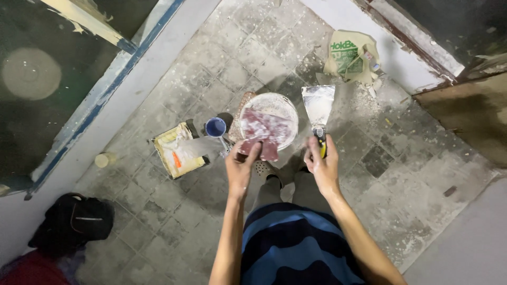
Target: The person mixes putty in a bucket using a putty knife and a scraper, then applies the compound to a wooden frame and wall.
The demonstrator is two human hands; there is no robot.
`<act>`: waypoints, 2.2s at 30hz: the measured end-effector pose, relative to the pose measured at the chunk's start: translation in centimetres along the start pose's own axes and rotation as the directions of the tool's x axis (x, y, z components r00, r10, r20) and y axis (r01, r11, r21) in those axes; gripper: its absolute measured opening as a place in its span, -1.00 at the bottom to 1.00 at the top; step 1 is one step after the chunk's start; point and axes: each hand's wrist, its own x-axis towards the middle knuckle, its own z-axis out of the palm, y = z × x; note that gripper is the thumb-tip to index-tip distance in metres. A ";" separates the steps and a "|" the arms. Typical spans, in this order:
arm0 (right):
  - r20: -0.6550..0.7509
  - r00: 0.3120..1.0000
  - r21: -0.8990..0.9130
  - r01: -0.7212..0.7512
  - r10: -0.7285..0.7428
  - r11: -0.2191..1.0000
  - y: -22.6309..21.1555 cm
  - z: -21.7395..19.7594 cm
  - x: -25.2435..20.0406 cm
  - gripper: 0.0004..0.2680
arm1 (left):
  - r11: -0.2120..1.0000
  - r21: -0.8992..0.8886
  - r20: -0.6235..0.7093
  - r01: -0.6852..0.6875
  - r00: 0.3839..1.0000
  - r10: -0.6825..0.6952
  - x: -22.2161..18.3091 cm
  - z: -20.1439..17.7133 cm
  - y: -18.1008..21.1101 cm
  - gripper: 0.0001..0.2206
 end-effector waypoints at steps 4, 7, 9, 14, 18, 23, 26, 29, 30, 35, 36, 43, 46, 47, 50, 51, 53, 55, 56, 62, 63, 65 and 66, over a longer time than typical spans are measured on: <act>0.100 0.995 -0.029 -0.007 0.010 1.000 -0.1 -1.5 -0.1 -0.79 | 0.974 -0.218 0.034 0.064 0.998 -0.058 0.0 -0.4 0.6 -0.75; 0.186 0.981 -0.055 -0.054 0.063 0.997 -0.1 -2.4 -0.1 -0.82 | 0.959 -0.251 0.091 0.129 0.990 -0.109 0.6 0.1 0.9 -0.71; 0.219 0.972 -0.054 -0.073 0.083 0.996 -0.1 -2.8 0.1 -0.83 | 0.990 -0.121 0.093 0.075 0.994 -0.064 1.1 0.5 1.2 -0.69; 0.294 0.952 -0.151 -0.040 0.083 0.988 -0.6 -4.2 1.2 -0.86 | 0.995 0.095 0.026 0.035 0.999 -0.037 2.5 0.6 2.0 -0.66; 0.355 0.927 -0.257 -0.032 0.125 0.966 -1.5 -5.4 1.9 -0.86 | 0.997 0.041 0.086 0.058 0.994 -0.062 3.4 0.6 2.6 -0.65; 0.478 0.869 -0.550 0.185 0.126 0.814 -2.8 -5.1 1.8 -0.81 | 0.978 0.207 0.094 0.009 0.995 -0.029 4.1 0.7 4.2 -0.71; 0.339 0.892 -0.760 0.073 0.299 0.646 -3.0 -5.0 2.1 -0.81 | 0.988 0.125 0.060 -0.090 0.995 0.083 4.1 0.3 4.2 -0.75; 0.234 0.941 -0.561 -0.076 0.246 0.824 -2.3 -5.8 2.3 -0.83 | 0.978 0.162 -0.004 -0.132 0.991 0.134 3.5 -0.1 2.9 -0.78; 0.211 0.960 -0.397 -0.088 0.184 0.914 -2.0 -6.0 2.3 -0.83 | 0.969 0.212 -0.030 -0.129 0.990 0.139 3.1 -0.3 2.4 -0.79; 0.142 0.967 -0.221 -0.175 0.210 0.959 -0.5 -5.3 0.2 -0.87 | 0.964 0.263 -0.106 -0.043 0.992 0.073 1.3 0.5 0.0 -0.79; 0.159 0.964 -0.164 -0.189 0.215 0.968 -0.1 -4.8 -0.3 -0.87 | 0.971 0.229 -0.099 -0.076 0.990 0.101 1.0 0.8 -0.3 -0.80; 0.215 0.951 -0.146 -0.193 0.222 0.970 1.7 -1.6 -1.6 -0.87 | 0.969 0.237 -0.050 -0.065 0.996 0.079 -0.4 2.0 -1.6 -0.80; 0.234 0.947 -0.151 -0.190 0.222 0.970 1.7 -1.1 -1.2 -0.86 | 0.941 0.337 -0.028 -0.025 0.999 0.036 -0.2 2.0 -2.2 -0.79; 0.208 0.955 -0.151 -0.182 0.211 0.972 1.7 -1.4 -0.9 -0.85 | 0.926 0.377 -0.051 -0.023 0.998 0.046 0.1 1.6 -2.7 -0.79; 0.134 0.969 -0.222 -0.174 0.206 0.959 2.0 -3.5 1.6 -0.83 | 0.918 0.396 -0.152 0.010 0.987 0.055 1.8 0.2 -4.0 -0.79; 0.111 0.971 -0.258 -0.178 0.212 0.950 2.5 -4.4 2.6 -0.82 | 0.922 0.386 -0.193 0.029 0.980 0.050 2.3 -0.4 -4.7 -0.80; 0.130 0.973 -0.490 -0.103 0.189 0.866 4.3 -5.7 5.4 -0.80 | 0.899 0.437 -0.226 -0.005 0.967 0.115 3.5 -1.6 -6.2 -0.79; 0.186 0.973 -0.711 0.039 0.135 0.702 6.6 -6.0 8.0 -0.79 | 0.881 0.473 -0.248 0.020 0.962 0.111 4.9 -2.2 -7.9 -0.78; 0.237 0.967 -0.803 0.139 0.097 0.580 7.8 -6.0 9.6 -0.79 | 0.874 0.483 -0.256 0.060 0.964 0.076 5.7 -2.3 -8.9 -0.79; 0.497 0.858 -0.862 0.470 0.132 0.192 17.9 -2.9 19.7 -0.80 | 0.786 0.616 -0.192 -0.044 0.960 0.204 11.0 -1.5 -16.6 -0.83; 0.522 0.835 -0.853 0.505 0.173 0.131 19.5 -2.2 21.2 -0.79 | 0.770 0.636 -0.180 -0.058 0.959 0.221 11.8 -1.2 -17.8 -0.83; 0.576 0.789 -0.815 0.573 0.215 0.083 22.1 -1.3 23.4 -0.78 | 0.766 0.640 -0.191 -0.069 0.950 0.246 13.0 -0.8 -20.0 -0.82; 0.599 0.763 -0.794 0.604 0.241 0.061 23.4 -0.7 24.1 -0.78 | 0.763 0.642 -0.196 -0.072 0.947 0.254 13.4 -0.8 -21.0 -0.81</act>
